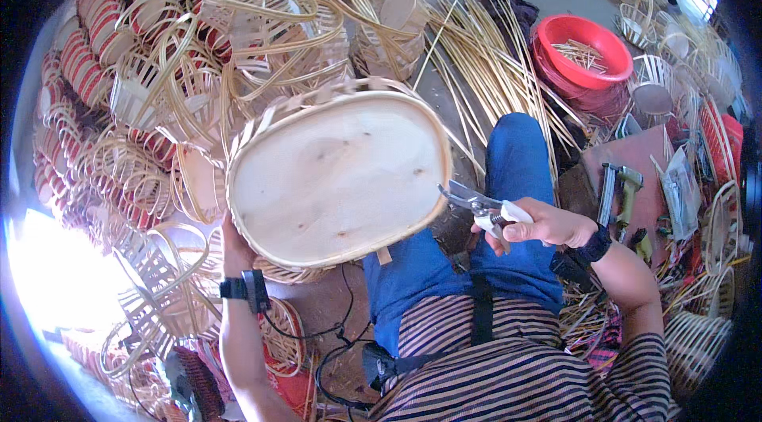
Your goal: The person assembles a basket by securing wooden strips to a base using a nail gun and then attaching a curved handle, occasionally trimming the strips with shears.
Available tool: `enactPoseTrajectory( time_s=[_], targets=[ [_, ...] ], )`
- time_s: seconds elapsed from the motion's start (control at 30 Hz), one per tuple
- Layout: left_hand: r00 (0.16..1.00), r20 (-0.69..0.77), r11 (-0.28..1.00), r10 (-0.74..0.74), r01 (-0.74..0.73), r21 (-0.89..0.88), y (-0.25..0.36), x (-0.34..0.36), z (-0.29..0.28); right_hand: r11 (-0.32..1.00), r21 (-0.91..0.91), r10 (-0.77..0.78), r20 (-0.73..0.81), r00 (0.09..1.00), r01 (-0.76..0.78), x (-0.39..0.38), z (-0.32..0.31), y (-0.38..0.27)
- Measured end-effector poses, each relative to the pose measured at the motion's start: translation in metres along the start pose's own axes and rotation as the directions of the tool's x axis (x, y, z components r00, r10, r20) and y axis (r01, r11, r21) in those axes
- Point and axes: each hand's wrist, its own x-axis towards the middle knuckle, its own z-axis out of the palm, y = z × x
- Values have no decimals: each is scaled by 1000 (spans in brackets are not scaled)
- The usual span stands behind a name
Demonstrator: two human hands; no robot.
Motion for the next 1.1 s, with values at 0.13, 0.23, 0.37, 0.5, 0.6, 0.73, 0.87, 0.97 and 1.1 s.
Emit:
enactPoseTrajectory(
  time_s=[0.13, 0.23, 0.37, 0.5, 0.6, 0.73, 0.87, 0.97, 1.1],
  targets=[
    [986, -105, 990, -131, 124, -67, -23, -12, -11, 979, 193, 65, 12, 998, -66, 7, -6, 9],
    [936, -150, 881, -317, 232, -412, -50, -10, -34, 939, 322, 111, 43, 993, -119, 12, -6, 15],
    [927, -143, 860, -346, 253, -444, -54, -10, -39, 883, 452, 96, 97, 991, -130, 25, -3, 17],
    [932, -141, 879, -333, 253, -404, -52, -9, -41, 818, 573, -9, 107, 994, -54, 34, -4, 15],
    [934, -140, 889, -328, 255, -381, -51, -8, -41, 804, 594, -21, 88, 996, -36, 39, -2, 14],
    [934, -145, 898, -327, 259, -356, -51, -10, -40, 780, 624, -63, 16, 998, 40, 45, 8, 16],
    [938, -144, 909, -314, 254, -331, -48, -6, -40, 761, 649, -15, -23, 1000, 26, 43, 13, 15],
    [941, -155, 918, -301, 241, -316, -45, -11, -44, 922, 380, -35, -101, 994, 71, 31, 16, 13],
    [950, -165, 939, -265, 215, -270, -41, -9, -45, 602, -792, -416, -195, 888, 108, 28, 24, 19]
  ],
)
